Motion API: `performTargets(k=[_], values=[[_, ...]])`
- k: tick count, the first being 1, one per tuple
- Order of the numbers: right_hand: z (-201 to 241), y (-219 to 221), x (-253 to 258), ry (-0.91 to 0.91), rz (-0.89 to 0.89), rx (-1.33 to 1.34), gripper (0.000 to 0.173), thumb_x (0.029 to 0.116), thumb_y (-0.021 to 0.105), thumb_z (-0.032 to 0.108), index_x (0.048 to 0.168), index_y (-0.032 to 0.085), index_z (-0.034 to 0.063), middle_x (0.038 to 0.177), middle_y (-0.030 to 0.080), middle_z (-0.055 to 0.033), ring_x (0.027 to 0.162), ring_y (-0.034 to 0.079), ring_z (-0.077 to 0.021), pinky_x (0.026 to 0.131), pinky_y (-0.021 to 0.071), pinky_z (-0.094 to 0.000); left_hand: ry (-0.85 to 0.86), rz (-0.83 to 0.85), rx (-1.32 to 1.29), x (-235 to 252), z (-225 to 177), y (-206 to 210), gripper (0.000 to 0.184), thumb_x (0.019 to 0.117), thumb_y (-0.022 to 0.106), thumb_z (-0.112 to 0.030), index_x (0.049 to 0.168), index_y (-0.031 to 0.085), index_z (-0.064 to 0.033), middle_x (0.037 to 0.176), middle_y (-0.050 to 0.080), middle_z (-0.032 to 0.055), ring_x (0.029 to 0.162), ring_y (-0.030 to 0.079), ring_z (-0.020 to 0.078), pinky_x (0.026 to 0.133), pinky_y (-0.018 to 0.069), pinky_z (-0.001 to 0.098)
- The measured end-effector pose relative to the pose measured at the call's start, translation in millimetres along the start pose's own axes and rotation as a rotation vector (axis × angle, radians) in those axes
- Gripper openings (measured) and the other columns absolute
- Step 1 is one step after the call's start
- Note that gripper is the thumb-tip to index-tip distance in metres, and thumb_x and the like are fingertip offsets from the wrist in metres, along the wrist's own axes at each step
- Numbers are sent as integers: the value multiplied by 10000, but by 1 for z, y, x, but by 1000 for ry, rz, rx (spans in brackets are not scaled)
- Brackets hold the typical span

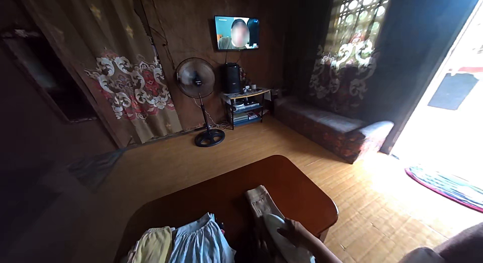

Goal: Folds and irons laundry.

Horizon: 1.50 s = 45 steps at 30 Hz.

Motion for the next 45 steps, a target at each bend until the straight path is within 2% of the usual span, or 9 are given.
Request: performTargets(k=[4,8,11,20,25,31,36,41,45], values=[[1,3,6,-1,17,-25,567,1016,626,451,1312,603,-31,1230,665,-279,1181,642,-422,1023,481,-607,-68,53,47,2,-5,-1,690,1002,507,-473,1503,472,1,1676,246,205,1556,211,394,1243,156,582],[15,3,17,12,32,-66,573,1016,620,467,1312,600,-24,1239,660,-271,1188,640,-414,1014,487,-605,-71,37,-8,-8,-7,-6,699,959,594,-505,1456,533,-17,1628,326,237,1524,276,402,1232,207,578],[11,4,6,17,42,-70,585,1013,622,468,1339,586,-16,1265,650,-274,1211,629,-418,1026,479,-613,-72,-8,8,-5,4,5,757,988,568,-536,1542,429,-40,1674,232,225,1566,189,371,1261,115,546],[7,6,3,-13,52,-101,561,1006,635,456,1317,606,-11,1250,657,-272,1208,628,-424,1017,478,-628,-54,-35,53,7,15,29,741,1025,451,-513,1568,370,-14,1680,224,217,1572,164,381,1244,98,601],[18,4,10,-38,43,-87,538,1010,638,431,1304,612,-18,1241,659,-274,1194,633,-426,1013,480,-628,-24,-122,77,25,29,50,919,924,443,-687,1606,321,-84,1679,251,186,1561,199,382,1237,120,620],[-16,12,-7,-6,35,-80,573,998,642,466,1332,613,1,1244,668,-271,1203,635,-430,1022,477,-632,-52,-5,94,-8,4,8,749,999,512,-467,1563,371,6,1683,211,220,1570,171,389,1240,144,597],[6,8,9,-3,60,-98,558,1006,634,453,1334,603,3,1263,656,-269,1208,631,-423,1017,480,-634,-31,-28,89,10,16,35,780,1019,398,-511,1606,275,-12,1683,200,231,1568,164,402,1235,103,630],[25,5,17,0,46,-89,540,1011,632,435,1322,601,-5,1270,650,-267,1221,622,-420,1015,476,-632,-50,9,84,2,9,18,892,955,532,-561,1619,249,-37,1681,214,222,1562,185,395,1240,121,603],[7,8,0,30,51,-65,554,1008,637,435,1347,589,-1,1281,648,-269,1233,617,-424,1027,472,-633,-57,40,86,1,9,19,787,1000,494,-491,1615,276,-52,1701,156,205,1577,140,378,1240,113,608]])
Point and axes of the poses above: each hand's wrist, its own x-axis towards the middle knuckle, its own y-axis out of the palm, z = x × y, the point moved 4 cm from there along x, towards the middle knuckle
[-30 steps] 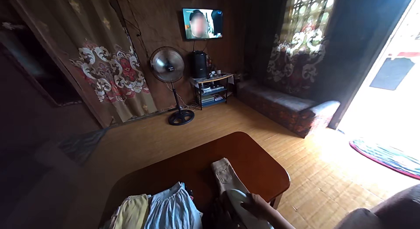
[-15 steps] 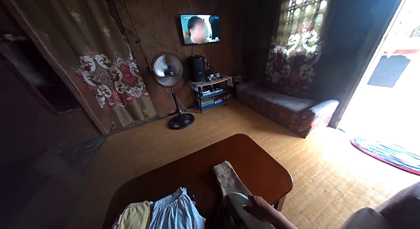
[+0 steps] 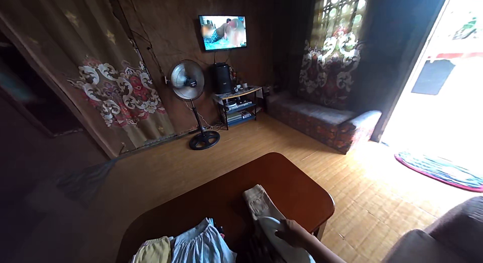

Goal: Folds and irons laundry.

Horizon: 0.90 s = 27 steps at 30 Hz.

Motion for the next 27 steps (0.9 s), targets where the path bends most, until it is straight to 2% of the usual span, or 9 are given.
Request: performTargets(k=[5,7,10,11,13,15,18,24,27], values=[[-6,1,2,12,3,-27,559,1002,636,459,1329,607,7,1268,657,-262,1219,629,-419,1015,481,-635,14,-44,27,4,1,10,756,1025,418,-491,1611,277,-35,1697,164,213,1577,139,387,1241,100,615],[6,-2,11,-16,-1,-30,541,1004,633,449,1312,614,4,1259,659,-260,1211,632,-417,1010,483,-636,24,-126,8,9,4,16,803,990,442,-515,1617,271,-43,1682,215,223,1561,189,401,1232,121,624],[24,-6,21,-44,-13,-18,542,1007,642,430,1322,607,-10,1261,654,-271,1204,630,-426,1010,481,-634,18,-63,-54,-12,-5,-14,792,949,488,-568,1517,459,-17,1640,320,225,1548,228,400,1250,97,580],[26,-7,23,-46,-12,-17,544,1009,642,426,1327,602,-13,1266,650,-274,1208,627,-430,1012,479,-635,10,-11,-85,-20,-10,-29,741,979,476,-551,1500,484,-23,1650,310,206,1561,200,385,1260,70,556],[24,-6,22,-50,-12,-16,543,1009,639,426,1325,604,-15,1263,652,-273,1207,627,-430,1011,477,-638,2,24,-105,-20,-10,-28,720,1000,471,-517,1520,456,-19,1659,289,210,1568,178,385,1256,51,568],[17,-5,14,-41,-9,-16,541,1008,637,429,1318,606,-14,1254,655,-272,1202,630,-429,1008,480,-635,15,-8,-37,-11,-6,-12,750,987,488,-511,1542,418,-12,1647,286,251,1550,206,426,1232,104,625],[1,0,1,-8,1,-7,556,1008,635,442,1336,600,-5,1273,652,-270,1222,623,-427,1023,473,-634,-17,59,64,-11,-8,-16,788,1030,450,-495,1625,220,-32,1692,150,238,1567,167,403,1239,140,591],[3,0,5,-7,-3,-24,536,1005,640,440,1309,615,0,1255,659,-261,1205,632,-421,1008,480,-633,-20,46,-16,-13,-10,-16,745,1034,465,-465,1616,266,-44,1689,172,233,1573,153,394,1246,94,608],[15,-2,21,-36,-10,-27,535,1007,638,437,1305,614,-6,1245,662,-259,1195,636,-417,1003,482,-635,-9,-6,-44,-7,-6,-8,886,942,520,-572,1621,260,-65,1695,180,203,1579,132,372,1247,59,603]])
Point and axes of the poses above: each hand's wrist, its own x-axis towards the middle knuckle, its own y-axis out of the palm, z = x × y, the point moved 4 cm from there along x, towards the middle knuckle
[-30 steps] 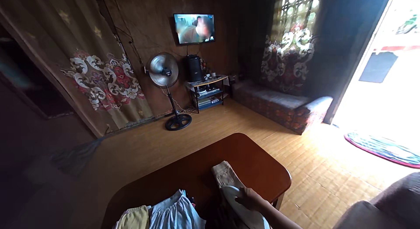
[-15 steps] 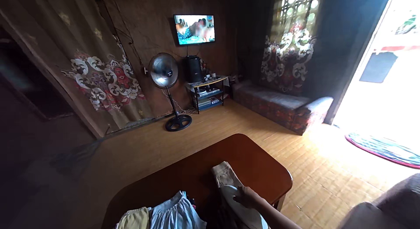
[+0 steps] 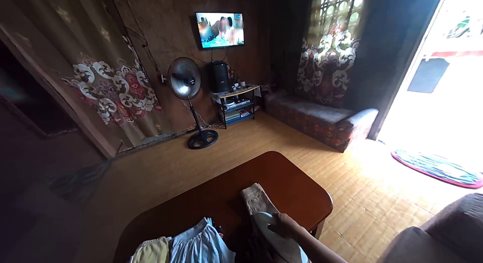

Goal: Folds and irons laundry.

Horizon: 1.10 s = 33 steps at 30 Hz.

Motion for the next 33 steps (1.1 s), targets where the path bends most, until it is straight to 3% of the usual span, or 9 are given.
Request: performTargets(k=[4,6,8,13,15,17,23,28,33], values=[[1,-1,-6,19,4,3,542,1012,630,436,1328,607,-4,1276,652,-265,1218,627,-416,1021,476,-624,13,2,62,2,1,1,811,976,541,-524,1574,349,-11,1653,273,246,1552,214,404,1234,115,604],[-9,2,-15,33,15,4,548,1014,626,444,1341,599,4,1285,650,-264,1229,622,-421,1022,473,-636,1,-13,75,12,6,13,827,989,479,-532,1624,245,-57,1695,169,214,1574,148,383,1236,120,612],[-24,7,-21,38,7,14,557,1007,628,461,1337,605,13,1265,661,-262,1215,631,-426,1013,482,-641,70,-253,78,23,17,39,756,992,405,-552,1521,454,-14,1627,341,242,1523,288,423,1203,177,656],[-29,7,-29,35,0,17,547,1002,638,450,1316,618,2,1248,663,-273,1200,633,-433,1008,475,-649,-37,183,106,-16,-15,-25,707,1063,439,-460,1587,313,-2,1705,101,216,1589,60,381,1248,60,591],[-21,4,-22,38,7,12,541,1003,638,447,1321,617,9,1260,661,-267,1215,629,-427,1014,476,-648,-8,18,52,-6,-8,-9,723,1019,478,-451,1568,359,5,1688,184,227,1576,128,400,1238,84,624],[-10,1,-16,28,4,13,536,1009,633,437,1318,617,0,1258,659,-269,1214,628,-425,1015,475,-641,-9,37,43,-2,-6,-8,772,1030,454,-466,1628,216,-40,1702,136,213,1584,89,388,1246,54,617],[-7,2,-16,59,9,8,550,1012,625,447,1333,603,1,1284,651,-265,1229,623,-422,1019,473,-641,68,-176,27,10,7,21,687,1019,425,-506,1502,489,-22,1614,346,268,1541,224,439,1226,93,641],[-33,9,-40,61,-4,13,575,1017,611,465,1345,599,-7,1273,655,-272,1230,622,-425,1037,465,-625,21,53,27,-2,1,-4,763,1019,468,-554,1528,429,12,1687,178,232,1580,118,392,1238,87,609],[-28,7,-28,55,-3,15,557,1002,638,459,1318,615,2,1248,665,-265,1202,635,-426,1008,482,-641,31,-45,77,7,5,12,682,1027,474,-450,1549,414,-15,1687,218,199,1577,155,374,1245,90,608]])
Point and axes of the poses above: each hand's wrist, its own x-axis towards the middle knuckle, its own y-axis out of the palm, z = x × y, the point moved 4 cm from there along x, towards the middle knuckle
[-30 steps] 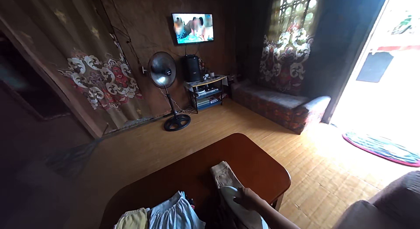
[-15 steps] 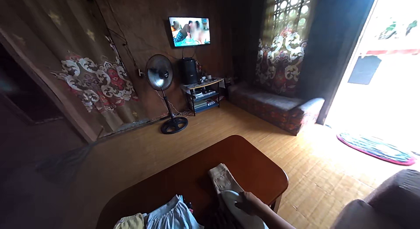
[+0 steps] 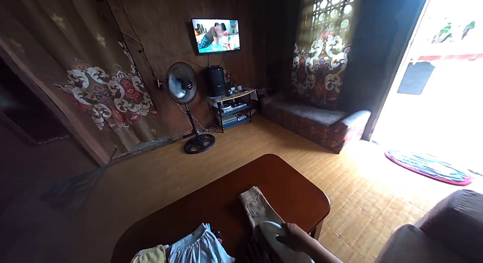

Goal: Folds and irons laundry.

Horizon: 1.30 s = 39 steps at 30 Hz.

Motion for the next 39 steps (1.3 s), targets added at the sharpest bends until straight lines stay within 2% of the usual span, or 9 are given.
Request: performTargets(k=[3,9,14,20,26,30,33,36,39], values=[[23,-6,14,-17,4,1,528,1008,634,435,1304,619,-2,1254,661,-265,1202,634,-423,1003,483,-638,-25,53,-3,0,-5,-8,793,1006,486,-473,1633,220,-67,1709,139,182,1586,91,369,1240,53,624],[30,-7,14,-17,-4,8,532,1009,634,426,1310,613,-12,1272,651,-272,1218,624,-423,1014,475,-634,22,-41,-70,4,5,6,807,945,539,-580,1549,424,-57,1651,293,229,1556,199,404,1232,108,621],[-7,3,-8,27,-33,19,556,1000,639,455,1326,616,5,1253,668,-264,1209,636,-423,1017,478,-635,-18,89,-65,-4,-1,-7,701,1033,455,-513,1498,473,12,1673,230,235,1572,152,400,1247,91,596],[-1,2,1,72,-40,21,550,996,635,471,1309,622,20,1264,668,-245,1220,635,-405,1010,490,-628,13,-18,4,14,9,28,694,1017,424,-507,1494,491,-6,1674,245,218,1563,180,412,1227,105,643],[21,-4,6,73,-45,27,537,1013,614,455,1304,619,4,1285,657,-251,1236,626,-406,1017,486,-619,-20,100,7,-4,-4,-13,714,1034,464,-398,1611,267,-27,1692,169,225,1574,134,399,1241,104,607],[1,2,-12,91,-59,31,568,1009,617,471,1328,611,2,1280,663,-253,1236,629,-406,1027,481,-617,-19,151,32,-4,-2,-13,728,1041,451,-488,1576,344,-6,1692,172,222,1578,128,391,1243,94,590],[-13,8,-17,100,-74,23,571,1003,617,489,1324,615,17,1259,676,-244,1229,635,-405,1024,484,-621,24,-88,-29,12,10,28,734,1006,463,-535,1477,497,27,1634,310,264,1548,221,425,1233,111,615],[-6,3,-8,91,-73,35,543,996,634,468,1294,633,14,1250,676,-242,1216,637,-405,1010,488,-629,-11,83,50,3,1,6,757,1011,486,-515,1571,367,-20,1695,161,220,1577,127,393,1238,98,609],[11,-4,7,78,-61,36,540,1001,635,457,1299,619,7,1260,666,-248,1213,638,-410,1004,498,-628,20,5,76,8,5,13,759,975,479,-519,1549,416,-27,1654,281,240,1539,235,433,1215,168,646]])
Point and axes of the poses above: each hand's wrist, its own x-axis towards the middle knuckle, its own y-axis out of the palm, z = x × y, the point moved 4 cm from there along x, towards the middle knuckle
